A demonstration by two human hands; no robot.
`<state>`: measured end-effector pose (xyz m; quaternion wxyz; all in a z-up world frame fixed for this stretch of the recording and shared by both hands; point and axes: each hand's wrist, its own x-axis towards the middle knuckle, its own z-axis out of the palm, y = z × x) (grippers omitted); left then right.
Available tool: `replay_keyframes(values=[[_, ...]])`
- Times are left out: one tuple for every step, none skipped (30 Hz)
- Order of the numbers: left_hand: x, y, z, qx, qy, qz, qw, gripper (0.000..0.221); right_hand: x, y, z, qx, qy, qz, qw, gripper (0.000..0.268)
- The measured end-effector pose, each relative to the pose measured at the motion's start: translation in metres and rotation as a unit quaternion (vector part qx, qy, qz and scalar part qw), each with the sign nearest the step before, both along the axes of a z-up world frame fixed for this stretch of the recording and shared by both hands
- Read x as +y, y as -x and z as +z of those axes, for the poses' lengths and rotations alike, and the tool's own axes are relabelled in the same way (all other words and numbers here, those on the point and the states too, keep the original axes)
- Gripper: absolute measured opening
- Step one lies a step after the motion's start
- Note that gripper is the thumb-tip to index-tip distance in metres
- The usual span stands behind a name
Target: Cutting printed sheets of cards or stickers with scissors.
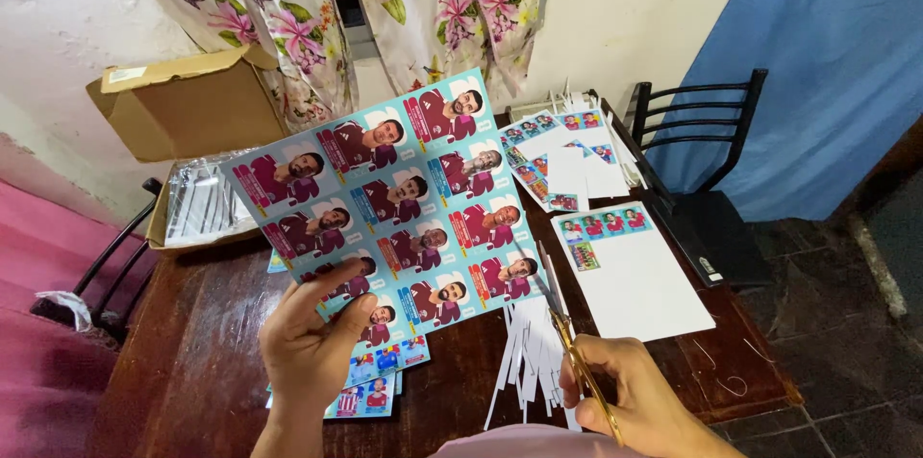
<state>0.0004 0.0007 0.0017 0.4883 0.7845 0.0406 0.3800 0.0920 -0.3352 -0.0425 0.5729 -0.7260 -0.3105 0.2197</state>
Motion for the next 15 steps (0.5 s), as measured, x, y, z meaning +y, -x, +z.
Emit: replay_keyframes(values=[[0.0003, 0.0001, -0.0006, 0.000, -0.006, 0.003, 1.000, 0.037, 0.0001, 0.0001, -0.0008, 0.001, -0.008, 0.000, 1.000, 0.078], [0.0004, 0.0002, -0.0007, 0.000, -0.006, 0.003, 1.000, 0.037, 0.0000, -0.0001, -0.0013, 0.001, -0.008, 0.000, 1.000, 0.078], [0.0004, 0.0002, -0.0008, 0.003, -0.007, 0.006, 1.000, 0.037, -0.0001, -0.0004, -0.0017, -0.007, 0.010, -0.004, 1.000, 0.078], [0.0006, 0.0004, -0.0012, 0.007, -0.007, 0.009, 1.000, 0.038, -0.0002, -0.0006, -0.0023, -0.015, 0.028, -0.008, 0.999, 0.079], [0.0005, 0.0004, -0.0009, 0.007, -0.007, 0.009, 1.000, 0.038, -0.0005, -0.0005, -0.0034, -0.015, 0.028, -0.008, 0.999, 0.079], [0.0004, 0.0003, -0.0005, 0.007, -0.010, 0.010, 1.000, 0.037, -0.0010, -0.0004, -0.0044, -0.014, 0.015, -0.007, 1.000, 0.081], [0.0003, 0.0003, -0.0001, 0.008, -0.013, 0.012, 1.000, 0.037, -0.0014, -0.0003, -0.0054, -0.014, 0.001, -0.006, 1.000, 0.083], [0.0004, 0.0007, -0.0009, 0.007, -0.013, 0.012, 1.000, 0.037, -0.0017, -0.0003, -0.0055, -0.014, 0.001, -0.006, 1.000, 0.083], [0.0006, 0.0013, -0.0018, 0.016, -0.013, 0.022, 1.000, 0.038, -0.0019, -0.0001, -0.0055, -0.010, 0.005, -0.006, 1.000, 0.085], [0.0009, 0.0018, -0.0026, 0.024, -0.013, 0.032, 0.999, 0.039, -0.0019, 0.0001, -0.0056, -0.006, 0.008, -0.007, 1.000, 0.086], [0.0005, 0.0020, -0.0021, 0.024, -0.013, 0.032, 0.999, 0.039, -0.0017, 0.0001, -0.0054, -0.006, 0.008, -0.007, 1.000, 0.086], [0.0000, 0.0023, -0.0015, 0.019, -0.005, 0.024, 1.000, 0.039, -0.0015, 0.0001, -0.0051, -0.005, 0.006, -0.005, 1.000, 0.086], [-0.0006, 0.0025, -0.0009, 0.015, 0.003, 0.015, 1.000, 0.038, -0.0015, 0.0002, -0.0048, -0.004, 0.004, -0.003, 1.000, 0.086], [-0.0006, 0.0025, -0.0009, 0.015, 0.003, 0.015, 1.000, 0.038, -0.0015, 0.0004, -0.0049, -0.004, 0.004, -0.003, 1.000, 0.086], [-0.0006, 0.0026, -0.0009, 0.009, 0.002, 0.008, 1.000, 0.038, -0.0014, 0.0006, -0.0049, -0.009, 0.004, -0.004, 1.000, 0.086]])
